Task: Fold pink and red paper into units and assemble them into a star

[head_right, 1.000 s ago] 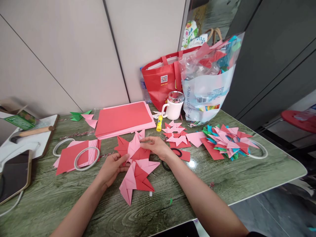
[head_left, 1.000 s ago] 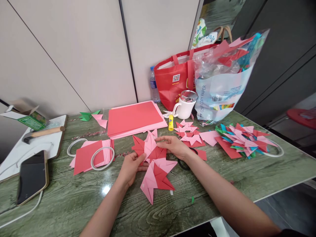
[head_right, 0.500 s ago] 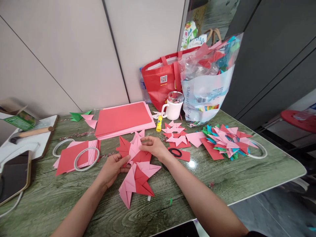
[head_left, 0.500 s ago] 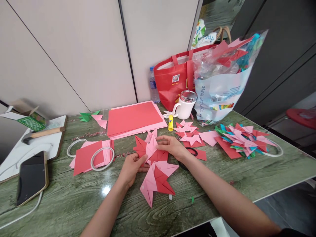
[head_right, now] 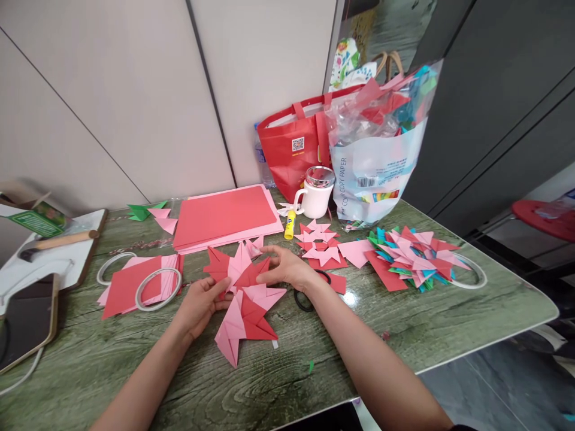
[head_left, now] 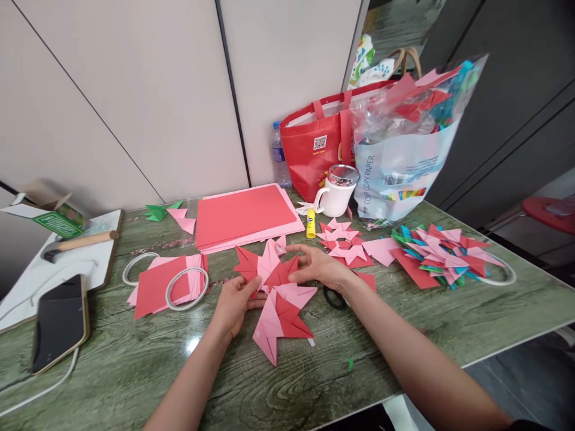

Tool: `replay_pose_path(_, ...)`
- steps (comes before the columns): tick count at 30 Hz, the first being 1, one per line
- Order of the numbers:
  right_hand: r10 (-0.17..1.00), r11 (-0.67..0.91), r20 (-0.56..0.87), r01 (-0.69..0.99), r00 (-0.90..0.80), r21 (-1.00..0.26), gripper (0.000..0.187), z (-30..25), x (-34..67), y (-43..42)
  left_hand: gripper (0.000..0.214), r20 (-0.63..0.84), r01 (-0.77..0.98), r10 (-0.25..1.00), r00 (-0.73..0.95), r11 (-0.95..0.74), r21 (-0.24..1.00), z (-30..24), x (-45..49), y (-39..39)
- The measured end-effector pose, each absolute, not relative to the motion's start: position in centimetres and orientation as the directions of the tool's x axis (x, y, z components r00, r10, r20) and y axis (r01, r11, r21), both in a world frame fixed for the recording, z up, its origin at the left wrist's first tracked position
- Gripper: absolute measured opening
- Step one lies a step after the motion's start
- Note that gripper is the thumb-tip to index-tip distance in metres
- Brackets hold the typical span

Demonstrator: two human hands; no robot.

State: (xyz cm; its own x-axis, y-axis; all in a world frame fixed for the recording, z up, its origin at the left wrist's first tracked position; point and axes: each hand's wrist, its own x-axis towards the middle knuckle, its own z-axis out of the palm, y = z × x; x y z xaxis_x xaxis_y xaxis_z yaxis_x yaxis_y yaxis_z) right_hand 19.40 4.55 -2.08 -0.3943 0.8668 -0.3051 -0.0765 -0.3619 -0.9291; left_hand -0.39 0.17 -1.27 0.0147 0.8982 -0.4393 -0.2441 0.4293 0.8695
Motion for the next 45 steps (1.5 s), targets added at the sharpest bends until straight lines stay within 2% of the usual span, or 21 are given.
replay_pose_path(3, 0.825, -0.373, -0.313, -0.038, -0.471, -0.927, 0.081, -2.1, 19.5, 4.5, 0.019, -0.441, -0.258, 0.897, -0.011, 0.424, 0.868, -1.3, -0.6, 0.3)
replay_pose_path(8, 0.823, -0.335, -0.305, 0.023, -0.48, -0.942, 0.086, -2.3, 19.5, 4.5, 0.015, -0.444, -0.26, 0.896, -0.013, 0.426, 0.867, -1.4, -0.8, 0.5)
replay_pose_path(15, 0.808, -0.189, -0.221, 0.116, -0.546, -0.975, 0.11, -1.7, 19.6, 4.0, 0.01, -0.438, -0.264, 0.899, -0.026, 0.417, 0.87, -1.5, -0.9, 0.5)
replay_pose_path(19, 0.843, -0.081, -0.174, 0.2, -0.509, -0.976, 0.115, -2.0, 19.5, 3.9, 0.012, -0.438, -0.258, 0.899, -0.013, 0.42, 0.87, -1.4, -0.8, 0.5)
replay_pose_path(22, 0.899, -0.069, -0.143, 0.188, -0.414, -0.98, 0.098, -2.3, 19.4, 4.2, 0.019, -0.439, -0.226, 0.898, 0.044, 0.437, 0.871, -1.4, -0.8, 0.4)
replay_pose_path(26, 0.936, -0.12, -0.16, 0.145, -0.314, -0.982, 0.049, -2.3, 19.2, 4.6, 0.029, -0.443, -0.167, 0.891, 0.103, 0.454, 0.875, -1.5, -1.0, 0.3)
replay_pose_path(28, 0.94, -0.147, -0.172, 0.103, -0.296, -0.984, 0.031, -2.3, 19.1, 4.8, 0.032, -0.446, -0.127, 0.886, 0.129, 0.461, 0.878, -1.5, -1.0, 0.2)
replay_pose_path(33, 0.965, -0.189, -0.181, -0.022, -0.188, -0.982, 0.016, -3.1, 18.9, 5.3, 0.032, -0.486, 0.023, 0.844, 0.227, 0.494, 0.869, -0.9, -1.0, -0.1)
replay_pose_path(35, 0.988, -0.104, -0.107, 0.028, -0.112, -0.994, 0.015, -3.6, 18.9, 5.5, 0.031, -0.501, 0.054, 0.836, 0.224, 0.503, 0.863, -0.7, -1.0, -0.1)
replay_pose_path(37, 0.995, 0.072, 0.061, 0.15, -0.075, -0.986, 0.017, -4.2, 18.9, 5.7, 0.031, -0.517, 0.072, 0.827, 0.221, 0.515, 0.854, -0.5, -1.1, -0.1)
replay_pose_path(39, 0.959, 0.281, 0.259, 0.307, -0.111, -0.909, 0.022, -4.7, 19.0, 5.9, 0.033, -0.534, 0.095, 0.811, 0.238, 0.528, 0.844, -0.3, -1.4, -0.1)
replay_pose_path(41, 0.903, 0.429, 0.39, 0.429, -0.18, -0.795, 0.032, -5.1, 18.9, 5.9, 0.035, -0.559, 0.14, 0.782, 0.276, 0.542, 0.829, -0.1, -2.0, 0.0)
replay_pose_path(45, 0.856, 0.516, 0.42, 0.562, -0.303, -0.647, 0.058, -5.3, 18.6, 6.0, 0.039, -0.604, 0.257, 0.727, 0.326, 0.547, 0.797, 0.4, -3.5, 0.2)
